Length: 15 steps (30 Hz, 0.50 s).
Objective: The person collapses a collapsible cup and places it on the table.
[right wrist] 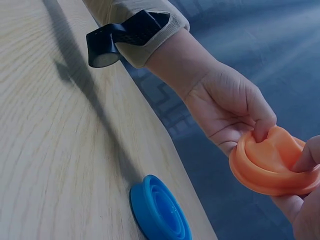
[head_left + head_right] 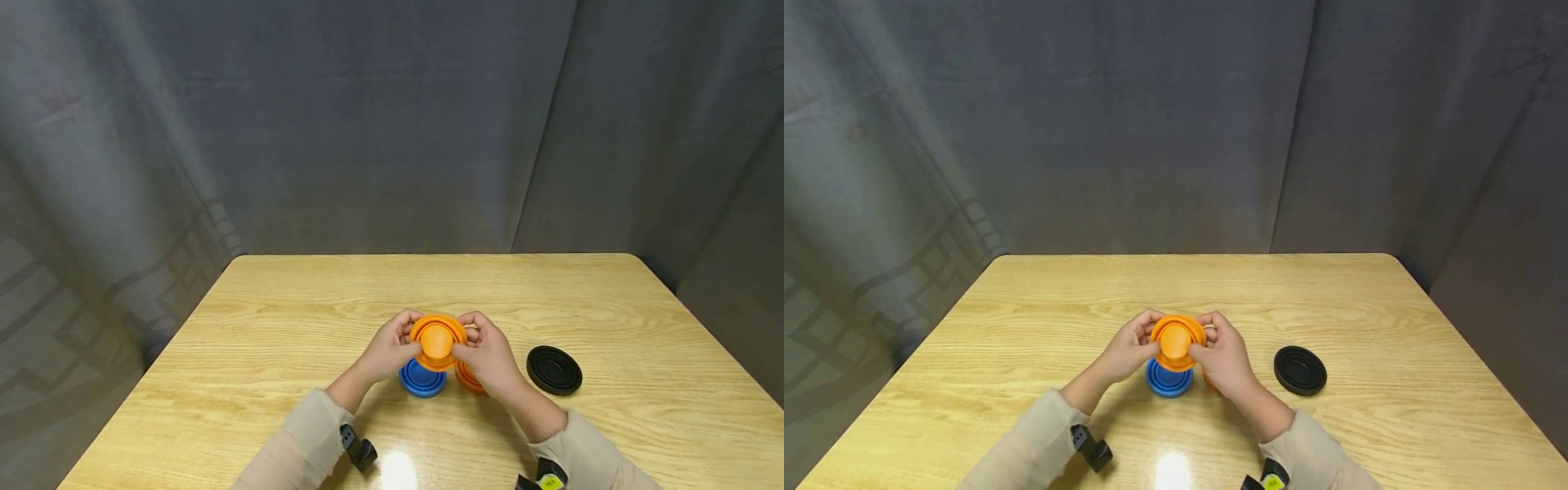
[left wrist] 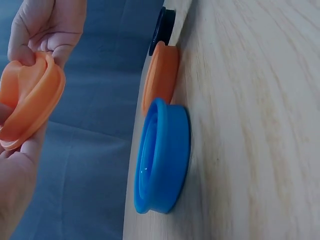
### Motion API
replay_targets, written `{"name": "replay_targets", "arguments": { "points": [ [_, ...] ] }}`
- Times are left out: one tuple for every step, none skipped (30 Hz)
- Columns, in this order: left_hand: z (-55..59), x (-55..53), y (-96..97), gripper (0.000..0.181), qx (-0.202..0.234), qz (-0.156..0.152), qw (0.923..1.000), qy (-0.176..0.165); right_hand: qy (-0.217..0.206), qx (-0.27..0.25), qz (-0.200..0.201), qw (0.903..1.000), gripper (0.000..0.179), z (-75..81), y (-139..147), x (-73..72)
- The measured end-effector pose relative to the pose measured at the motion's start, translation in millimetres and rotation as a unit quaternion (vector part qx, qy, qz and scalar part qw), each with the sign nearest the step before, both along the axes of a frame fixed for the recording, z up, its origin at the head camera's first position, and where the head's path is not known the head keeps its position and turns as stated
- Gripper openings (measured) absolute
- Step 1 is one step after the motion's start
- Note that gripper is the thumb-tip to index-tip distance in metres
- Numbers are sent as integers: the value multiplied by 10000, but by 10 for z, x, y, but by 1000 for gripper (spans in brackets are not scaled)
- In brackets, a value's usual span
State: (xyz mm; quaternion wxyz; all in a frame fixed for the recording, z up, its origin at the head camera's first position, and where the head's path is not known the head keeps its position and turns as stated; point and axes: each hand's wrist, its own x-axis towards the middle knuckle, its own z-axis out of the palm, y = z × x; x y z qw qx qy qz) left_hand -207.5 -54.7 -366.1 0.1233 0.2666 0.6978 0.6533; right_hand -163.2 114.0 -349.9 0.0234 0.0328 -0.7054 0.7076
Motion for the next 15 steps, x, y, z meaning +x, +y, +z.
{"name": "replay_targets", "arguments": {
  "points": [
    [1,0,1,35,-31,31,10000,28,3,-1,-17,10000,33,-5,-4,-3],
    [3,0,0,35,-65,63,9999,73,9,12,-35,10000,32,-12,-5,-7],
    [5,0,-2,34,-93,81,9999,119,36,34,-54,10000,32,-18,-6,-12],
    [5,-4,-5,33,-135,82,9997,173,66,55,-65,9999,32,-24,-6,-17],
    [6,-6,-11,33,-189,82,9995,223,108,87,-64,9999,31,-30,-4,-22],
    [4,-12,-19,32,-252,79,9993,248,156,129,-52,9998,30,-34,-1,-28],
    [5,-15,-30,32,-305,61,9992,244,186,165,-26,9997,30,-40,5,-33],
    [10,-16,-41,31,-352,38,9991,216,195,211,23,9996,29,-44,16,-36],
    [17,-16,-56,30,-376,-25,9992,141,192,225,107,9995,28,-48,29,-39],
    [20,-17,-72,30,-381,-109,9992,31,187,214,246,9993,28,-51,46,-43],
    [24,-20,-89,30,-332,-225,9991,-102,167,196,401,9989,28,-53,67,-45],
    [27,-23,-107,30,-254,-372,9988,-209,137,165,576,9981,28,-56,93,-48],
    [32,-25,-123,30,-151,-537,9980,-300,114,113,764,9970,28,-59,121,-49],
    [35,-29,-137,30,-50,-713,9967,-375,108,50,949,9954,29,-61,150,-50],
    [33,-37,-150,30,54,-898,9950,-433,110,-47,1140,9934,30,-63,178,-52]
  ]
}}
